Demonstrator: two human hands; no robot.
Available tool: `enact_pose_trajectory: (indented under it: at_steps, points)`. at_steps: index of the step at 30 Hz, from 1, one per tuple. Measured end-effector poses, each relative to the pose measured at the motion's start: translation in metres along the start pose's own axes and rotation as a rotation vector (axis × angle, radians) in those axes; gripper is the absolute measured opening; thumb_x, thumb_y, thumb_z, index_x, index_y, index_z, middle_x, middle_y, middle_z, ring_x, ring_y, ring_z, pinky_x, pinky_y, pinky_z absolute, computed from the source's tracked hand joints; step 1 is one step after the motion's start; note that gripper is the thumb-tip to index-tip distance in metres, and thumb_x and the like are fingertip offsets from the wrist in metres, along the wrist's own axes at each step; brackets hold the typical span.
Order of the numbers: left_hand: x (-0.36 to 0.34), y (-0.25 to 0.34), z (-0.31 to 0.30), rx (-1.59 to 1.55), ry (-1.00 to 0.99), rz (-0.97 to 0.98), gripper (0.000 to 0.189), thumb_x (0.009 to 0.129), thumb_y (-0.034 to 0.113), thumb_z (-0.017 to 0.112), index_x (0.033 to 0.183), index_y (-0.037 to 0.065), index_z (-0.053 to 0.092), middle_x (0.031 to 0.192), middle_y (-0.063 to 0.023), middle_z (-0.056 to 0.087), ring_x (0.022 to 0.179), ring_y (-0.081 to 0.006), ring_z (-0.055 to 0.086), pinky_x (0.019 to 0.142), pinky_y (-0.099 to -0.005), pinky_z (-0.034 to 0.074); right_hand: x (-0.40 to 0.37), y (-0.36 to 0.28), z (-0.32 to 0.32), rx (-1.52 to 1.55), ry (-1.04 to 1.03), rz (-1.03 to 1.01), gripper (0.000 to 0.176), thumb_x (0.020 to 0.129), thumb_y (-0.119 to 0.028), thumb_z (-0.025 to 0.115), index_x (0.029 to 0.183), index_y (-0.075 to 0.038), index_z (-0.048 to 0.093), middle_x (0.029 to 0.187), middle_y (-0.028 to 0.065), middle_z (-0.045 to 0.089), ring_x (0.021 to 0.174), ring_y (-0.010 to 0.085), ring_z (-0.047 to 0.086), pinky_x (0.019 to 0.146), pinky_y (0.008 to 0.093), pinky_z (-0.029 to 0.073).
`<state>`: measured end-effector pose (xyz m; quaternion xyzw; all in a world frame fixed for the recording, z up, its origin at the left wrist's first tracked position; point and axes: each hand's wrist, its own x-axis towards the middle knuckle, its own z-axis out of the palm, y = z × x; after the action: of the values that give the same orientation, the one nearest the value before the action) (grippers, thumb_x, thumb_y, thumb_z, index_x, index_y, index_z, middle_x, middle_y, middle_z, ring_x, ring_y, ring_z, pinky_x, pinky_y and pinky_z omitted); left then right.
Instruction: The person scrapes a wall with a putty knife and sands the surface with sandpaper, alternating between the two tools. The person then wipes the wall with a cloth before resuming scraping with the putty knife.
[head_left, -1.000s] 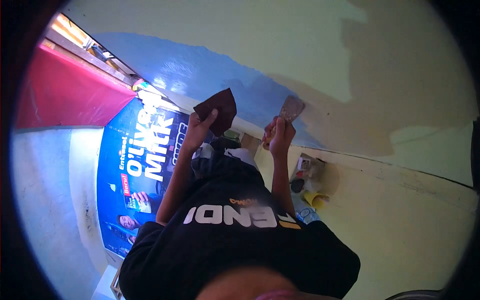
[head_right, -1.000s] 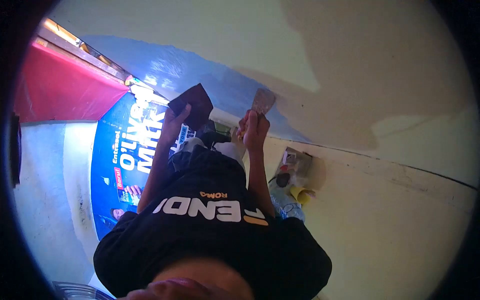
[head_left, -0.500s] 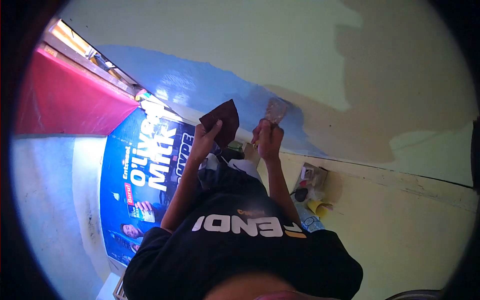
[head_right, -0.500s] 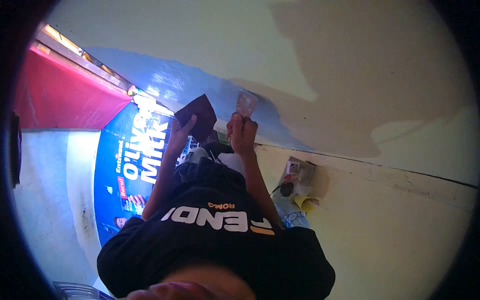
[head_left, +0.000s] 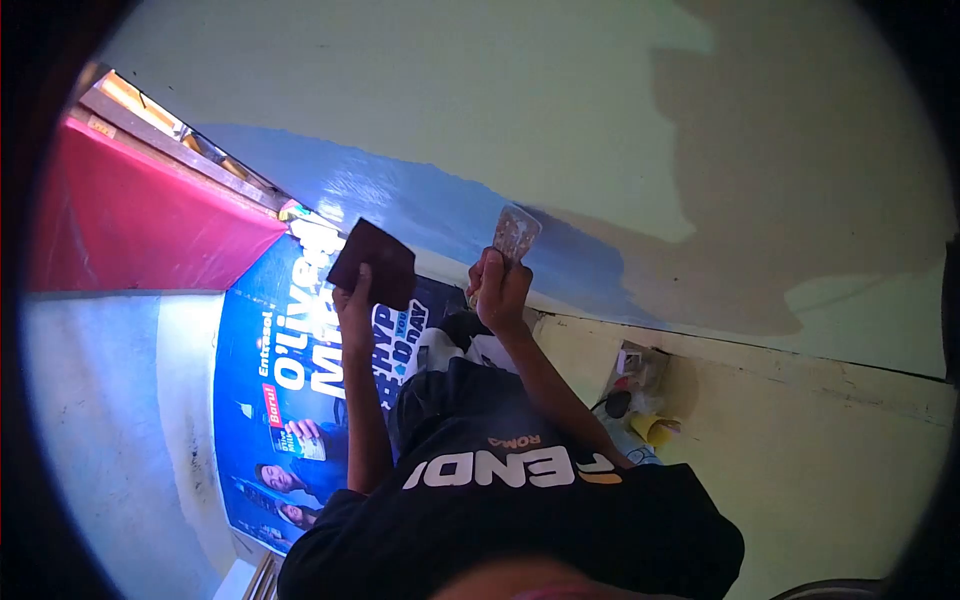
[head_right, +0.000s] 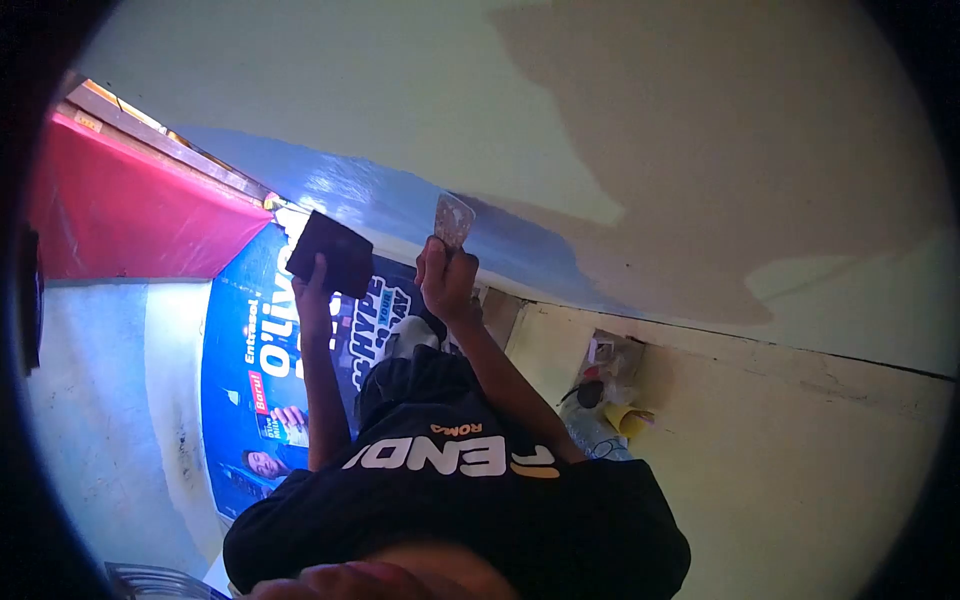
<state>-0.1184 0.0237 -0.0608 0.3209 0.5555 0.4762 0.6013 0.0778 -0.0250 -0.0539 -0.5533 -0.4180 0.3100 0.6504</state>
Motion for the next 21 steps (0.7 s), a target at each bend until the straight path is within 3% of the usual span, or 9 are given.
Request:
enact_pose_trajectory:
  at_steps: [1,5,8,9,12,16,21]
  points:
    - [0.001,0.001,-0.005,-0.07,-0.028,0.063,0.039,0.094,0.028,0.062,0.12,-0.001,0.058,0.106,-0.0101,0.065,0.096,-0.0187,0.062,0.087,-0.0353,0.049,-0.001,-0.001,0.002,-0.015,0.001,-0.002,0.042,0.101,-0.022,0.041,0.065,-0.002,0.045,0.054,0.0039,0.045,0.044,0.0096,0.047,0.04,0.0256,0.041]
    - [0.003,-0.01,-0.008,-0.051,0.066,-0.025,0.039,0.093,0.026,0.063,0.12,-0.001,0.057,0.108,-0.0109,0.064,0.099,-0.0196,0.062,0.09,-0.0353,0.048,0.001,-0.014,0.006,0.03,0.037,0.037,0.04,0.101,-0.022,0.042,0.066,-0.002,0.045,0.054,0.0037,0.045,0.044,0.0091,0.047,0.04,0.0255,0.041]
    - [-0.001,-0.003,0.0,-0.069,-0.109,0.023,0.04,0.093,0.027,0.064,0.118,-0.002,0.056,0.107,-0.0108,0.063,0.099,-0.0193,0.061,0.091,-0.0355,0.047,-0.003,0.003,0.002,-0.002,-0.004,0.071,0.039,0.101,-0.022,0.043,0.067,-0.001,0.045,0.054,0.0037,0.045,0.044,0.009,0.047,0.04,0.0253,0.041]
    - [-0.008,0.001,0.007,-0.061,-0.034,-0.002,0.039,0.093,0.028,0.064,0.117,-0.002,0.057,0.105,-0.0108,0.064,0.1,-0.0185,0.061,0.091,-0.0352,0.046,-0.001,-0.002,0.006,0.022,0.003,0.047,0.039,0.101,-0.022,0.043,0.067,-0.002,0.045,0.053,0.0035,0.045,0.044,0.0089,0.046,0.04,0.0253,0.041]
    - [-0.004,-0.01,0.003,0.014,-0.106,-0.049,0.045,0.094,0.029,0.062,0.126,-0.001,0.051,0.117,-0.0123,0.058,0.107,-0.0198,0.059,0.09,-0.0374,0.048,-0.006,-0.006,0.011,0.044,0.039,0.021,0.04,0.101,-0.022,0.042,0.067,-0.002,0.045,0.051,0.0028,0.044,0.043,0.0087,0.045,0.04,0.0253,0.04]
    - [-0.008,-0.005,0.008,0.055,-0.127,-0.009,0.047,0.093,0.029,0.062,0.127,-0.001,0.048,0.117,-0.0129,0.057,0.107,-0.0216,0.058,0.091,-0.0384,0.048,-0.002,0.001,0.008,-0.016,0.027,0.014,0.041,0.101,-0.022,0.041,0.065,-0.003,0.045,0.048,0.0019,0.044,0.041,0.0083,0.044,0.04,0.0253,0.038]
    - [-0.013,-0.007,0.018,-0.032,-0.119,0.025,0.041,0.094,0.03,0.061,0.12,-0.002,0.056,0.108,-0.011,0.063,0.099,-0.0178,0.06,0.086,-0.0328,0.048,0.0,-0.013,0.008,0.035,-0.013,0.054,0.042,0.101,-0.023,0.042,0.063,-0.004,0.047,0.047,0.0025,0.046,0.04,0.0088,0.045,0.04,0.0256,0.037]
